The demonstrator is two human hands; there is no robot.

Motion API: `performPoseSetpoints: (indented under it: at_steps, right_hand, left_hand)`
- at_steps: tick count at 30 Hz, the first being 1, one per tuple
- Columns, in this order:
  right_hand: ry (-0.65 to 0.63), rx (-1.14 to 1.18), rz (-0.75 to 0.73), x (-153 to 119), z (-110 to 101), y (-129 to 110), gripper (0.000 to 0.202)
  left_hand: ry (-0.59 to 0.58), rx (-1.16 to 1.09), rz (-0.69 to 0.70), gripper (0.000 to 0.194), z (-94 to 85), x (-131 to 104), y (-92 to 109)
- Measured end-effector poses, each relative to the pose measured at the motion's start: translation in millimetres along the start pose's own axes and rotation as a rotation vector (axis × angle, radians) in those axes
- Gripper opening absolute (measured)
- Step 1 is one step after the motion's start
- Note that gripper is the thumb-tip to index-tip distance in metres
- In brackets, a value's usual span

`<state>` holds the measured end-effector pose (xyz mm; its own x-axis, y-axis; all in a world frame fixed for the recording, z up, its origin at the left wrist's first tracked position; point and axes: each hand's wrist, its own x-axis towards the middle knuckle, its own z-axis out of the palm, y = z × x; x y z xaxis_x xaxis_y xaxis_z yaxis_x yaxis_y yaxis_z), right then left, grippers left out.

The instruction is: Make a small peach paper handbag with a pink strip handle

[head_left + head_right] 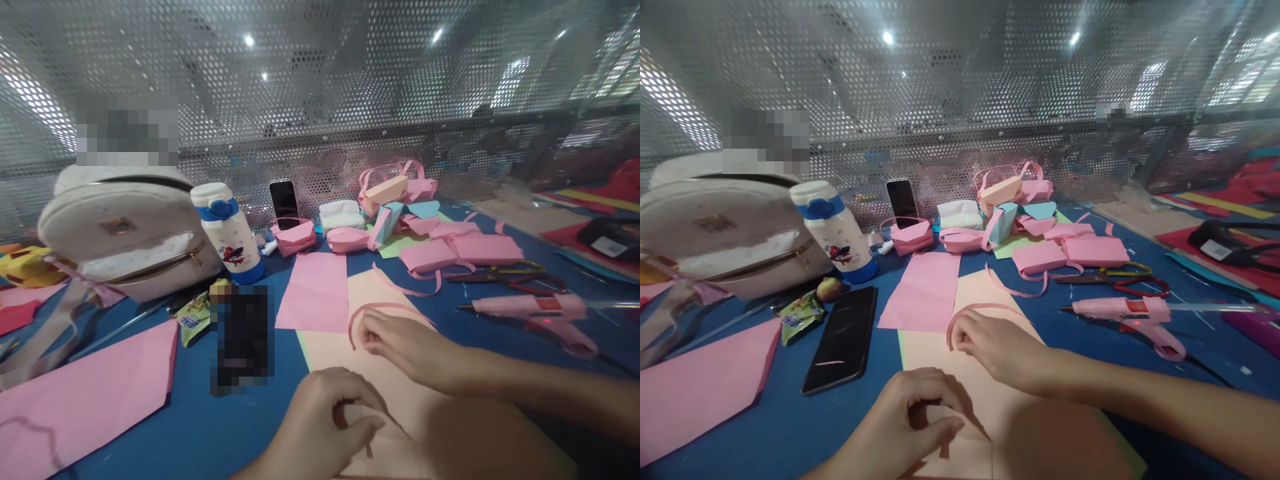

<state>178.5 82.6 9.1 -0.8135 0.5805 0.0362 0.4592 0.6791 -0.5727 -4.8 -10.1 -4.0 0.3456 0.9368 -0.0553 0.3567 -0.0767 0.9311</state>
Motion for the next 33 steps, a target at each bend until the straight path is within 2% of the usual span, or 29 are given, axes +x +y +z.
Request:
performPoseSetpoints:
  at_steps: [2,4,9,16,22,25,27,29,31,33]
  right_hand:
    - [0.001,0.069,0.045,-11.1,-11.8,1.6,0.014]
    - [-0.052,0.067,0.085,-24.6,-19.9,4.8,0.013]
    - [-0.103,0.054,0.175,-50.9,-19.0,15.5,0.014]
    - [-0.03,0.006,0.012,-60.7,-8.4,20.4,0.013]
    - [-0.003,-0.309,-0.043,-64.9,5.4,15.2,0.021]
    - [-0.06,-0.414,-0.066,-63.4,7.8,13.7,0.023]
    - [-0.092,-0.363,-0.022,-61.1,4.1,13.0,0.026]
    - [-0.094,-0.189,0.084,-58.3,-2.8,11.6,0.018]
    - [-0.065,0.017,0.174,-55.6,-10.1,9.4,0.011]
    - [-0.017,0.142,0.187,-53.4,-15.5,6.7,0.011]
  left_hand:
    - [-0.004,0.002,-0.007,0.027,-0.4,0.2,-0.3]
    - [-0.01,0.0,-0.013,0.029,-0.9,0.1,0.0]
    - [-0.044,-0.023,-0.04,0.034,-0.8,-0.1,1.2]
    - [-0.072,-0.082,-0.075,0.039,-0.8,3.6,-0.7]
    - [-0.082,-0.09,-0.063,0.032,1.2,1.9,-4.3]
    - [-0.066,-0.106,-0.083,0.022,1.0,1.9,-5.3]
    - [-0.024,-0.157,-0.121,0.02,-1.9,5.2,-5.6]
    - [0.03,-0.179,-0.125,0.022,-7.9,11.3,-5.1]
    - [0.085,-0.134,-0.059,0.024,-16.1,17.7,-2.4]
    - [0.183,-0.007,0.071,0.023,-24.5,19.9,3.9]
